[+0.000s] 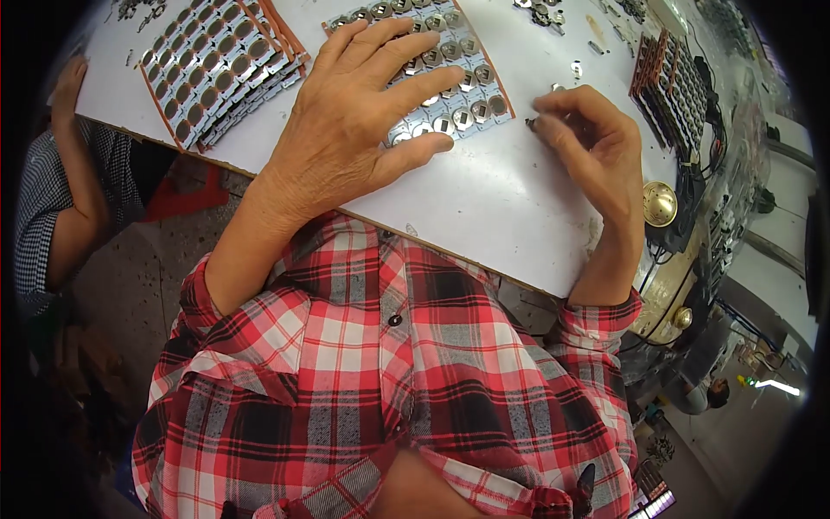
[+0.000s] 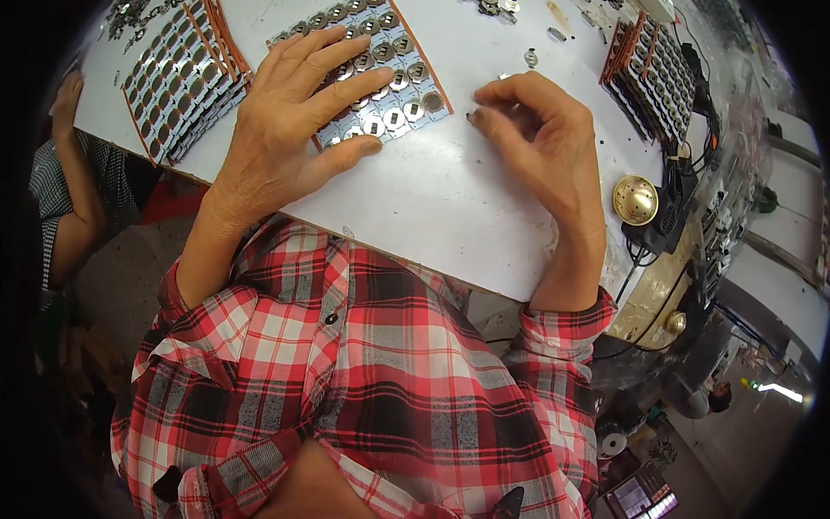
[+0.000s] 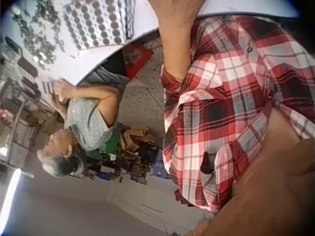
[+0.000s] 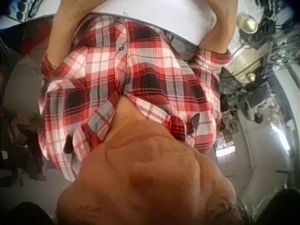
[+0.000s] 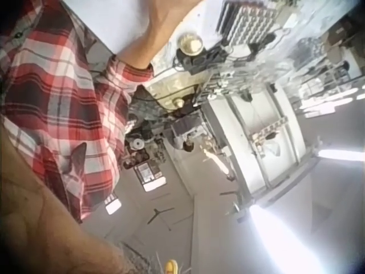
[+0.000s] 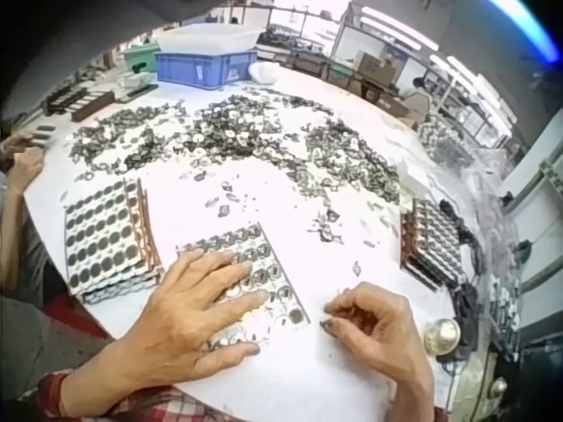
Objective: Sorting and placing small metal hardware components into a grid-like organizer tray.
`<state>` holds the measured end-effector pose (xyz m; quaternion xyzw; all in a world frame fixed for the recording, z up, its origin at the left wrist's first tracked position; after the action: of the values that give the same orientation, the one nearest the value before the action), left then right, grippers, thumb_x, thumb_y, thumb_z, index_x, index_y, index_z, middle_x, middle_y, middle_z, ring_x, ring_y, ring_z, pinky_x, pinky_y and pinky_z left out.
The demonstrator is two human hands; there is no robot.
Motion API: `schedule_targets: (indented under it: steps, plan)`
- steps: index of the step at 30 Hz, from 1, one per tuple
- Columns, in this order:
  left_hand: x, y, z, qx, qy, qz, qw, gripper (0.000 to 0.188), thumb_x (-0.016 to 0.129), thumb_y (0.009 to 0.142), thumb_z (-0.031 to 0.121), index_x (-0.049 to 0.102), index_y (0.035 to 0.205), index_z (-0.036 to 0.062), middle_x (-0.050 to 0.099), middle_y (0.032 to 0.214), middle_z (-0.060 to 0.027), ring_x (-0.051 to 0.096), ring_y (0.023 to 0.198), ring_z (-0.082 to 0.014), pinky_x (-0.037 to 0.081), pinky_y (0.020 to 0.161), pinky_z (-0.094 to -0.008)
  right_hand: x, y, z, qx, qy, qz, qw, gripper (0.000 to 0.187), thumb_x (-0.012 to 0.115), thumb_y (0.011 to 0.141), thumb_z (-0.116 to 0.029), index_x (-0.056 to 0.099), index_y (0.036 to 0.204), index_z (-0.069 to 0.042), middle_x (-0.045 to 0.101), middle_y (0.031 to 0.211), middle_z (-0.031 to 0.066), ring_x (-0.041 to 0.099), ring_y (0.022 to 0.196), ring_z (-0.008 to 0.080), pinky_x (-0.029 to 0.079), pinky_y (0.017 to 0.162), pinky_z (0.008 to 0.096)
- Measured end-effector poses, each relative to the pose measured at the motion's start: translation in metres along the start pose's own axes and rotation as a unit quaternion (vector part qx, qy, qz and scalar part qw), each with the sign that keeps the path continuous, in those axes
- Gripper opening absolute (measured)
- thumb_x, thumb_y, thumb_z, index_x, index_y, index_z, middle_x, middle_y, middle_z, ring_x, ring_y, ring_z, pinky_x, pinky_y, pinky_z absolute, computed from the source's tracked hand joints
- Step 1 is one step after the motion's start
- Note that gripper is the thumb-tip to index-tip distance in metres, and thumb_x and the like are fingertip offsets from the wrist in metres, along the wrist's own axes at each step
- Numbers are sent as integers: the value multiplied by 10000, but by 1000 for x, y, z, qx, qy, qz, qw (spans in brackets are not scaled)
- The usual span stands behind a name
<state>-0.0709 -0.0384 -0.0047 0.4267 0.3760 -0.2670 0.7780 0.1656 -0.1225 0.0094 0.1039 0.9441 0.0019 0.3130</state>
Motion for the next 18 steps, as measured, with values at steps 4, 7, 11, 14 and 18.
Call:
schedule_targets:
  steps: [4, 7, 11, 14, 18]
  plan:
    - [0, 0, 0, 1, 8, -1, 1000, 641, 890, 668, 230, 721, 1284, 175, 626, 1404, -99, 525, 1360, -329, 378, 1161, -522, 1, -3, 4, -1, -48, -80, 996, 77, 718, 947, -72, 704, 1000, -19, 674, 866, -16, 570, 740, 50, 451, 654, 211]
    - [0, 1, 1, -2, 3, -2, 1000, 643, 890, 671, 233, 719, 1288, 176, 627, 1402, -97, 524, 1363, -326, 377, 1163, -522, 2, -3, -1, 86, 14, -69, 994, 85, 689, 974, -91, 676, 1019, -19, 673, 866, 0, 602, 753, 63, 476, 626, 214]
    - [-1, 1, 1, -4, 10, -2, 1000, 648, 891, 665, 232, 720, 1287, 174, 629, 1399, -97, 528, 1359, -327, 378, 1163, -522, 13, -1, -7, 124, 177, -79, 973, 141, 665, 994, -97, 674, 1106, -13, 673, 847, 10, 628, 741, 67, 482, 576, 203]
    - [0, 2, 1, -4, 7, 0, 1000, 645, 892, 665, 233, 721, 1283, 171, 631, 1396, -99, 532, 1355, -329, 383, 1159, -523, 20, -1, -6, 96, 200, -59, 973, 167, 658, 1000, -95, 696, 1141, -13, 680, 854, 9, 635, 707, 58, 478, 537, 190]
    - [0, 1, 1, -3, 2, 7, 1000, 634, 890, 668, 239, 726, 1277, 167, 633, 1394, -106, 533, 1354, -332, 389, 1155, -523, 19, -3, -8, 64, -5, -38, 997, 183, 650, 1011, -101, 720, 1161, -24, 665, 832, -17, 598, 714, 35, 433, 567, 175]
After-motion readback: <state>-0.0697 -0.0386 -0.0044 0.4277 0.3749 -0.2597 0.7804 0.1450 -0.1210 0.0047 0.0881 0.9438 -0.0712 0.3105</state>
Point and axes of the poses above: each hand's wrist, its own y-axis towards the middle knuckle, its own x-axis out of the palm, z = x × y, the point moved 4 cm from there along y, towards the middle knuckle
